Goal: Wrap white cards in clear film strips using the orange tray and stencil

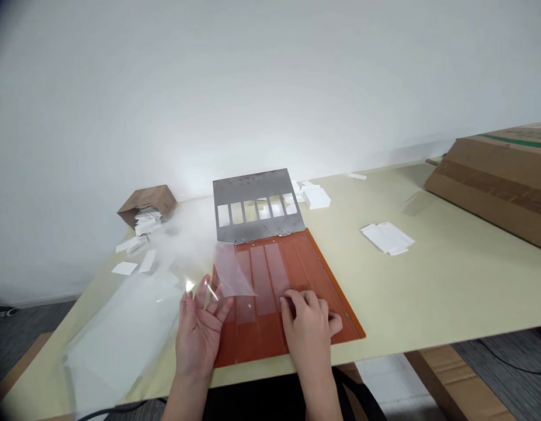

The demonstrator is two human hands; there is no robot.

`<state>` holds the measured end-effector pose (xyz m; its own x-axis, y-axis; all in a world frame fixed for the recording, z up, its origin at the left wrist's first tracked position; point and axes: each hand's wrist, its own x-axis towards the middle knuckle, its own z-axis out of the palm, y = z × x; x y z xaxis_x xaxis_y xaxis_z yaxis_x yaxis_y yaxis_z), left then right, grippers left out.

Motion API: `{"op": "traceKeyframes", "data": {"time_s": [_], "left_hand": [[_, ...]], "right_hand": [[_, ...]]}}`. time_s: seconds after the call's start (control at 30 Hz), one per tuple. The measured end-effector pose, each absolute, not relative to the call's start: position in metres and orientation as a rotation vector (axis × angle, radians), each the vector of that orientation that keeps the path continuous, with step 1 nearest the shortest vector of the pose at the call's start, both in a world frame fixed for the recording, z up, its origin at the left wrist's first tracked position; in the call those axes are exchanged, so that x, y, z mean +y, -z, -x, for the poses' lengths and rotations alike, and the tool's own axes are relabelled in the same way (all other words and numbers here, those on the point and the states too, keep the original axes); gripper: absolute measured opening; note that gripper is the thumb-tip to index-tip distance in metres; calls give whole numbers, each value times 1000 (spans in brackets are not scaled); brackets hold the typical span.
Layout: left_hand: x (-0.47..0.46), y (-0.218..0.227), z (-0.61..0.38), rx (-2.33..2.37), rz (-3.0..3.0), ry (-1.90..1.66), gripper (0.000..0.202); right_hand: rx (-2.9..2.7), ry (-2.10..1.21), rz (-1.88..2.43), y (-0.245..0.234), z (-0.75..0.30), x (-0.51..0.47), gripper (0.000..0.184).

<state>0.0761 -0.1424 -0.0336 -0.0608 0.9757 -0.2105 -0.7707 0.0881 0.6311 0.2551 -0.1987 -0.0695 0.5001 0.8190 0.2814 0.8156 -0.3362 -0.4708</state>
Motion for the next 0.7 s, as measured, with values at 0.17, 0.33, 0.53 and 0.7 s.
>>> {"op": "traceKeyframes", "data": {"time_s": [0.17,0.33,0.53,0.7], "left_hand": [[-142,40,-71,704,-310,-1557,11],[-146,40,-70,705,-354,-1612,17],[-150,34,-75,688,-448,-1611,35],[-149,35,-75,673,-463,-1597,34]], "right_hand": [[-1498,29,2039,74,-255,-199,22],[-1671,-13,1771,65,-230,-200,17],[-1698,-35,1804,61,-213,-197,14],[-1683,37,1839,65,-213,-195,14]]}}
